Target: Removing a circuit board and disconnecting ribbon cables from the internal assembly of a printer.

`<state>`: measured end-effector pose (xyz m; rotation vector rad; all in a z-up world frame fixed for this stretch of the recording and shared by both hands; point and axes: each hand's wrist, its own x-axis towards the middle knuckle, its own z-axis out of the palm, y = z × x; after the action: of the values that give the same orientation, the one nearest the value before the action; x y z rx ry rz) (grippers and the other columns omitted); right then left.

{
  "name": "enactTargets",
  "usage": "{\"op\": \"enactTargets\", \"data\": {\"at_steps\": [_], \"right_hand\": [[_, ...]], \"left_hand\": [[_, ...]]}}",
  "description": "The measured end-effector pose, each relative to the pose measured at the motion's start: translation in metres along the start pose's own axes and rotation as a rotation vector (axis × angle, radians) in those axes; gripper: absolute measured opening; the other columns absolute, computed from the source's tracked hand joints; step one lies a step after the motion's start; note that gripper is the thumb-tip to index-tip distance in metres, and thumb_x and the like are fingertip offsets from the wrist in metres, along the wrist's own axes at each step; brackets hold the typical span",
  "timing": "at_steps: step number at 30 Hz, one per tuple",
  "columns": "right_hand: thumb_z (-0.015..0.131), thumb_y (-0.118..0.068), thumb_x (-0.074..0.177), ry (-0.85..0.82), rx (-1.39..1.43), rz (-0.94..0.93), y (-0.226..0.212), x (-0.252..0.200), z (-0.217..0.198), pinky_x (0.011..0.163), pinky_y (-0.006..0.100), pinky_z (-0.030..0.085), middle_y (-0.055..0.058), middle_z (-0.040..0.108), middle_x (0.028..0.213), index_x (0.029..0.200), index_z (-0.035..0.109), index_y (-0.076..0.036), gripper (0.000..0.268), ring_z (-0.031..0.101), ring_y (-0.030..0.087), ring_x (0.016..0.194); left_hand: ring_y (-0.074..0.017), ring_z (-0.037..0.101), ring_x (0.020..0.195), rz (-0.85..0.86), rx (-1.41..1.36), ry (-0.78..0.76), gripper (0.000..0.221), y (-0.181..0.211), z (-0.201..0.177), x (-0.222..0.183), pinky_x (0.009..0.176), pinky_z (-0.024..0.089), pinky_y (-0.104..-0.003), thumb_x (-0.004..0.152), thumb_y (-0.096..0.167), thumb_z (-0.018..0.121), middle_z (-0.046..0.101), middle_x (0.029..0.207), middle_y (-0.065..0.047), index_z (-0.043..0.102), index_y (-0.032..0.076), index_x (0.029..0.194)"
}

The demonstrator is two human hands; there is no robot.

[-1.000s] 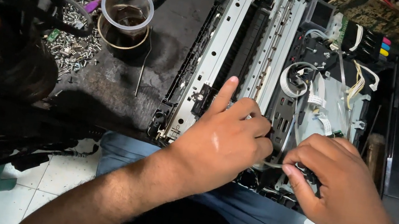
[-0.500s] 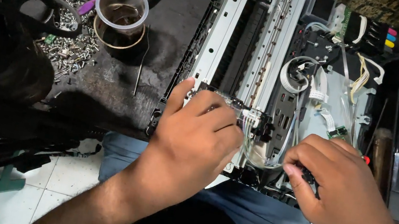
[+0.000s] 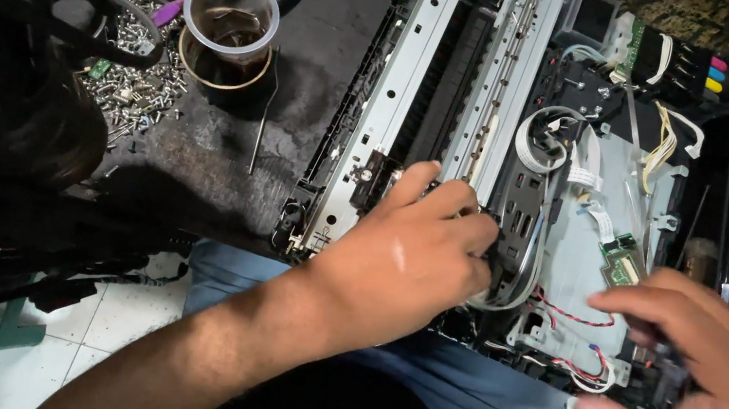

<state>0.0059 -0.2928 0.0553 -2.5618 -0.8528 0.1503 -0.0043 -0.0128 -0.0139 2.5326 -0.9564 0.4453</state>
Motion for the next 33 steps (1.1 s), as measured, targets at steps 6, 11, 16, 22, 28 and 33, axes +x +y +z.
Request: {"op": "enactTargets", "data": {"at_steps": [6,11,16,22,28,33], "right_hand": [[0.088,-0.039,0.055,-0.021,-0.059,0.121,0.007,-0.023,-0.012,0.071,0.031,0.048,0.001,0.058,0.072,0.13,0.071,-0.019,0.08,0.06,0.014,0.07],[0.09,-0.037,0.055,-0.032,-0.044,0.172,0.012,-0.029,-0.006,0.075,0.034,0.052,0.002,0.062,0.069,0.13,0.073,-0.021,0.078,0.062,0.015,0.067],[0.089,-0.034,0.056,-0.028,0.031,0.136,0.017,-0.036,-0.006,0.072,0.029,0.051,0.0,0.067,0.078,0.13,0.073,-0.019,0.077,0.06,0.013,0.067],[0.083,-0.019,0.054,0.066,0.01,0.231,0.006,-0.037,-0.005,0.076,0.031,0.05,0.005,0.067,0.103,0.132,0.07,-0.014,0.079,0.063,0.017,0.083],[0.079,-0.014,0.062,0.122,0.072,0.144,0.017,-0.045,0.002,0.065,0.028,0.049,0.007,0.059,0.088,0.143,0.062,-0.005,0.084,0.056,0.017,0.079],[0.074,-0.019,0.058,0.113,0.128,0.133,0.072,-0.078,0.025,0.077,0.029,0.048,0.007,0.061,0.093,0.149,0.054,-0.002,0.095,0.058,0.018,0.088]], "left_hand": [[-0.0341,0.048,0.105,0.009,-0.001,-0.08,0.016,0.005,-0.008,0.002,0.111,0.034,-0.06,0.067,0.005,0.069,0.058,0.095,-0.005,0.075,0.019,0.062],[-0.0336,0.047,0.1,0.05,0.048,0.043,0.018,0.008,-0.007,0.004,0.091,0.038,-0.049,0.071,0.007,0.076,0.057,0.092,-0.005,0.074,0.022,0.061],[-0.0339,0.049,0.103,0.064,0.026,0.062,0.014,0.011,-0.002,0.001,0.087,0.038,-0.048,0.068,0.006,0.077,0.065,0.109,-0.009,0.073,0.017,0.061],[-0.032,0.048,0.096,0.06,0.027,0.129,0.016,0.011,-0.008,-0.006,0.082,0.037,-0.047,0.072,0.005,0.074,0.057,0.093,-0.006,0.071,0.017,0.062],[-0.0264,0.051,0.091,0.009,-0.454,0.253,0.012,0.039,-0.07,0.001,0.08,0.036,-0.046,0.096,0.012,0.059,0.062,0.099,-0.004,0.068,0.015,0.102],[-0.0236,0.056,0.093,-0.56,-0.551,-0.334,0.012,0.08,-0.102,0.037,0.084,0.04,-0.044,0.092,0.026,0.057,0.064,0.094,0.0,0.068,0.022,0.093]]}}
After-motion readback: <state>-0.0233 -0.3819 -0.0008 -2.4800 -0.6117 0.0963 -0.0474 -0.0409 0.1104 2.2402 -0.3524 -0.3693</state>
